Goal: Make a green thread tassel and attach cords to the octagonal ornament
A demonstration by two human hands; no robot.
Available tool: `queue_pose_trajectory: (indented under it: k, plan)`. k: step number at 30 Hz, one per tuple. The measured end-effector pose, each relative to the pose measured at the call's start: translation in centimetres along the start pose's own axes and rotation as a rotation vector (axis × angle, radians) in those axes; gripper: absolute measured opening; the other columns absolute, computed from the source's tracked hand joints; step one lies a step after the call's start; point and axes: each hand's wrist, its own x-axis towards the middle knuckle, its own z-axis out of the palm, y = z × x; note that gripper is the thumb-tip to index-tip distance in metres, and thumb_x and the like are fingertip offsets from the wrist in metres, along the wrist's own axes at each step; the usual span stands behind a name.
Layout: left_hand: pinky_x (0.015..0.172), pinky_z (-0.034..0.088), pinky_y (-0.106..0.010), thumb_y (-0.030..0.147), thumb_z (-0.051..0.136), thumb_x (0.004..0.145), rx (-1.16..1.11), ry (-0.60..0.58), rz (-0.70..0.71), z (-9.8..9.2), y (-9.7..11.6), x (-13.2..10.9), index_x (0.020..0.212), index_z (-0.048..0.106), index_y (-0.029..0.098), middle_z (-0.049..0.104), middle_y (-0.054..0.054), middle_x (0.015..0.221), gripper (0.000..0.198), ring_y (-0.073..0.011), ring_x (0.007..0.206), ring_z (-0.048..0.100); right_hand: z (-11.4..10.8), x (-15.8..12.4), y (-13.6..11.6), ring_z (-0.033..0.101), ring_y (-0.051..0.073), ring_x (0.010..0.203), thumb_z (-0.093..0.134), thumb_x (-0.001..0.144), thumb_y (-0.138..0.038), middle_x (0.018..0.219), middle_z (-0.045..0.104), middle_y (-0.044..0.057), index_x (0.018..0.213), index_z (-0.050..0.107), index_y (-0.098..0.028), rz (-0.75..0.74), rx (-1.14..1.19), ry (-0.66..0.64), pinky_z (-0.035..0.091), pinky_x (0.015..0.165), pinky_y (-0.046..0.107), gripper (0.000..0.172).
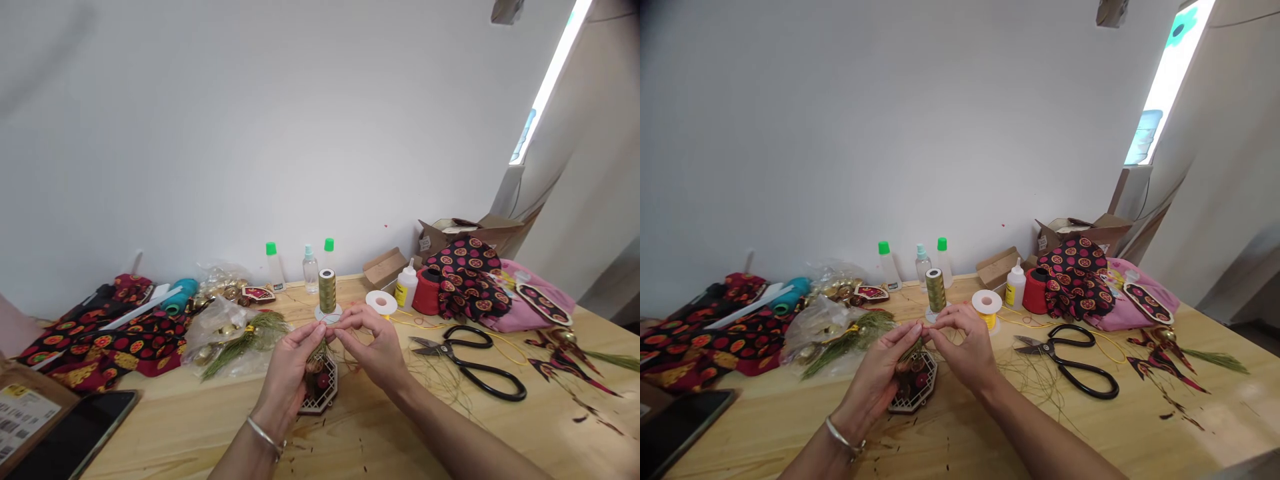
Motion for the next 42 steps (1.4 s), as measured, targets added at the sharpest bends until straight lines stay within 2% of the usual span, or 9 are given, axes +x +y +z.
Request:
queue_pose_trajectory:
  k: [6,13,17,20,23,27,33,36,42]
  plan:
    - [0.041,0.041,-0.010,0.018,0.074,0.053,-0.019,0.025,-0.056,-0.2,0.3,0.0,0.069,0.066,0.012,0.067,-0.003,0.062,0.019,-0.0116,0.064,0.062,-0.3,0.4,0.7,0.053,0.015,0.073,0.054,0.067,-0.011,0.075,0.058,0.005,0.065,0.057,-0.016,0.049,-0.067,-0.058,0.042,0.058,0.023,0.006]
    - [0.043,0.043,-0.011,0.020,0.075,0.051,0.022,0.017,-0.068,-0.1,0.7,-0.2,0.069,0.066,0.011,0.066,-0.004,0.059,0.021,-0.0105,0.060,0.061,-1.4,0.7,1.2,0.053,0.013,0.062,0.051,0.067,-0.016,0.063,0.057,0.000,0.065,0.057,-0.018,-0.060,-0.648,-0.088,0.035,0.055,0.022,0.007]
    - [0.035,0.037,-0.008,0.019,0.075,0.051,-0.001,0.007,-0.080,-0.1,0.6,-0.3,0.066,0.066,0.012,0.066,-0.002,0.057,0.019,-0.0089,0.056,0.061,-2.3,1.2,1.3,0.051,0.012,0.046,0.049,0.070,-0.021,0.050,0.058,-0.003,0.071,0.056,-0.020,0.032,-0.833,-0.057,0.025,0.043,0.020,0.008]
    - [0.028,0.028,-0.005,0.016,0.075,0.052,-0.025,0.003,-0.092,-0.3,0.5,-0.1,0.064,0.066,0.012,0.065,-0.002,0.056,0.016,-0.0080,0.055,0.061,-2.7,1.6,1.3,0.050,0.011,0.042,0.046,0.074,-0.026,0.049,0.060,-0.004,0.076,0.053,-0.020,0.160,-0.733,0.012,0.026,0.042,0.020,0.009]
    - [0.027,0.027,-0.005,0.012,0.072,0.055,-0.004,-0.022,-0.112,-0.4,0.4,0.1,0.066,0.065,0.010,0.066,-0.004,0.056,0.013,-0.0074,0.052,0.060,-2.6,1.6,1.3,0.051,0.010,0.041,0.042,0.078,-0.030,0.055,0.063,-0.005,0.081,0.047,-0.021,0.239,-0.502,0.088,0.031,0.044,0.019,0.011]
    - [0.029,0.032,-0.006,0.010,0.070,0.058,-0.005,-0.021,-0.129,-0.6,0.5,0.1,0.067,0.065,0.009,0.065,-0.004,0.054,0.010,-0.0070,0.049,0.059,-2.8,1.7,1.8,0.056,0.011,0.048,0.038,0.081,-0.033,0.060,0.063,-0.002,0.083,0.042,-0.020,0.238,-0.335,0.242,0.036,0.049,0.020,0.013]
    - [0.028,0.031,-0.006,0.008,0.070,0.057,-0.061,0.029,-0.124,-0.7,0.8,0.1,0.068,0.064,0.011,0.065,-0.002,0.055,0.013,-0.0092,0.054,0.062,-5.3,2.8,2.4,0.053,0.013,0.046,0.043,0.078,-0.036,0.049,0.056,-0.004,0.085,0.047,-0.018,0.241,-0.529,0.448,0.035,0.050,0.021,0.019]
    - [0.027,0.030,-0.006,0.007,0.068,0.059,-0.058,0.043,-0.115,-0.7,1.0,0.1,0.068,0.064,0.011,0.065,-0.002,0.055,0.011,-0.0084,0.054,0.061,-6.2,3.2,2.5,0.049,0.012,0.045,0.044,0.077,-0.035,0.051,0.053,-0.004,0.082,0.048,-0.018,0.223,-0.516,0.535,0.034,0.048,0.021,0.018]
    - [0.027,0.029,-0.006,0.009,0.070,0.056,-0.037,0.042,-0.108,-0.9,0.9,0.3,0.069,0.064,0.011,0.064,-0.001,0.056,0.014,-0.0091,0.056,0.061,-6.0,3.5,2.2,0.050,0.010,0.050,0.047,0.077,-0.030,0.060,0.052,-0.003,0.079,0.044,-0.019,0.146,-0.068,0.579,0.040,0.049,0.021,0.012]
